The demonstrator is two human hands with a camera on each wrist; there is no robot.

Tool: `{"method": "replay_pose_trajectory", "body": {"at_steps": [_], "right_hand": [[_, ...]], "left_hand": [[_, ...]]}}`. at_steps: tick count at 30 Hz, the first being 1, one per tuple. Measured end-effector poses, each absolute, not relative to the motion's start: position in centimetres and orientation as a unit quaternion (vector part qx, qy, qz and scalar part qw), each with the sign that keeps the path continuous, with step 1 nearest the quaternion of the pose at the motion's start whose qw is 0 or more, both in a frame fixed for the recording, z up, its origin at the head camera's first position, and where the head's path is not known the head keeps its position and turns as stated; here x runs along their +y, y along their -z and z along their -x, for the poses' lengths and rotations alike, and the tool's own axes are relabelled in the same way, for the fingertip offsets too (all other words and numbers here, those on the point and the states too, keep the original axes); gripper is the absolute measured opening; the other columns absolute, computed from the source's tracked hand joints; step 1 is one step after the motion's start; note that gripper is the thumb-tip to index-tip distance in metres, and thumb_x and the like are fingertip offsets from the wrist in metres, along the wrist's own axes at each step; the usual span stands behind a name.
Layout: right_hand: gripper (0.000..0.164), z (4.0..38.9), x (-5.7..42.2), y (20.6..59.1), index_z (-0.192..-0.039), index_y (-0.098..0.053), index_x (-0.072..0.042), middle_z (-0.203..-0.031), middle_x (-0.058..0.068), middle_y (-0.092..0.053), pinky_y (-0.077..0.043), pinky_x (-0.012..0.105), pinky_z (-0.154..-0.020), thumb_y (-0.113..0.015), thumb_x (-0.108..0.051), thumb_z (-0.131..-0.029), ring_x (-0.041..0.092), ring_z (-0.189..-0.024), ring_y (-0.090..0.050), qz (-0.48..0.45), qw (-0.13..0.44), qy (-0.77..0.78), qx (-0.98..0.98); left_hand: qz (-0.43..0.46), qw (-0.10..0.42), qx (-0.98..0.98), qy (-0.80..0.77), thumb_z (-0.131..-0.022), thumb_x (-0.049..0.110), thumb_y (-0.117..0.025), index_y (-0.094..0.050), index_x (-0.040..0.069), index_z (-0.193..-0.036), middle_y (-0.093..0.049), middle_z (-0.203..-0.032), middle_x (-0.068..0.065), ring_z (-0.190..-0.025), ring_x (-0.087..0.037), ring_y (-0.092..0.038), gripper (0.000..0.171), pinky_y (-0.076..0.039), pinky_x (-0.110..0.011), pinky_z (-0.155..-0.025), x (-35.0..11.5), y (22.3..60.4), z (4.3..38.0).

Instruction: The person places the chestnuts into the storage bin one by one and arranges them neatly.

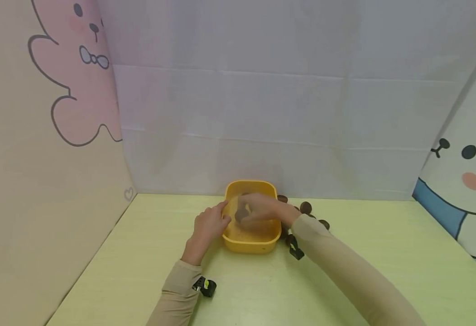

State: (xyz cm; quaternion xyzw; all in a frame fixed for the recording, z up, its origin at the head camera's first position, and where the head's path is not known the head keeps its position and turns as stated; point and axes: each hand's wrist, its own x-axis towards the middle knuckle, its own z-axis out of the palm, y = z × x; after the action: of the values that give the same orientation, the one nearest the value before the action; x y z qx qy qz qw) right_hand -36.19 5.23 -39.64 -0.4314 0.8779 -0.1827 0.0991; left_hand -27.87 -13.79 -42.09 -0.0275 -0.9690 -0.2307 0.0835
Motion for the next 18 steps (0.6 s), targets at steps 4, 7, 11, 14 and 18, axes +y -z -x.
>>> {"method": "replay_pose_trajectory", "body": {"at_steps": [4,7,11,14,18], "right_hand": [[0.021,36.13,4.92,39.97,-0.097,-0.063,-0.023,-0.095,-0.007,-0.062,-0.048,0.027,-0.074,-0.076,-0.028,-0.081,0.013,-0.081,-0.057,0.413,0.118,0.165,0.888],[0.023,36.04,4.95,40.08,-0.1,-0.062,-0.024,-0.095,-0.007,-0.063,-0.05,0.029,-0.075,-0.076,-0.029,-0.082,0.015,-0.082,-0.058,0.392,0.138,0.161,0.895],[0.035,35.89,5.21,40.07,-0.115,-0.061,-0.021,-0.104,-0.003,-0.065,-0.051,0.032,-0.086,-0.074,-0.028,-0.083,0.016,-0.092,-0.059,0.369,0.145,0.151,0.905],[0.042,35.85,5.4,40.01,-0.123,-0.06,-0.017,-0.111,-0.001,-0.064,-0.049,0.034,-0.095,-0.073,-0.027,-0.084,0.016,-0.099,-0.058,0.359,0.138,0.142,0.912],[0.037,35.83,5.43,39.98,-0.118,-0.061,-0.018,-0.108,-0.003,-0.064,-0.048,0.035,-0.097,-0.073,-0.026,-0.084,0.016,-0.1,-0.058,0.356,0.129,0.134,0.916]], "left_hand": [[0.024,0.083,-0.97,0.227,-0.09,0.022,-0.057,-0.056,0.016,-0.142,-0.052,-0.064,-0.005,-0.052,-0.018,-0.039,0.052,-0.031,-0.031,-0.047,-13.83,42.06,27.9],[0.023,0.081,-0.97,0.227,-0.09,0.022,-0.056,-0.056,0.017,-0.143,-0.052,-0.064,-0.005,-0.052,-0.018,-0.039,0.053,-0.031,-0.031,-0.047,-13.79,41.99,27.82],[0.024,0.081,-0.97,0.23,-0.089,0.023,-0.056,-0.056,0.017,-0.143,-0.048,-0.061,-0.004,-0.052,-0.017,-0.037,0.054,-0.03,-0.031,-0.046,-13.8,42.0,27.8],[0.023,0.08,-0.97,0.228,-0.089,0.023,-0.055,-0.055,0.017,-0.143,-0.046,-0.06,-0.003,-0.051,-0.017,-0.035,0.055,-0.029,-0.031,-0.046,-13.91,41.96,27.81],[0.021,0.082,-0.971,0.225,-0.089,0.022,-0.056,-0.055,0.017,-0.143,-0.046,-0.059,-0.003,-0.05,-0.017,-0.035,0.054,-0.029,-0.031,-0.046,-14.06,41.86,27.72]]}}
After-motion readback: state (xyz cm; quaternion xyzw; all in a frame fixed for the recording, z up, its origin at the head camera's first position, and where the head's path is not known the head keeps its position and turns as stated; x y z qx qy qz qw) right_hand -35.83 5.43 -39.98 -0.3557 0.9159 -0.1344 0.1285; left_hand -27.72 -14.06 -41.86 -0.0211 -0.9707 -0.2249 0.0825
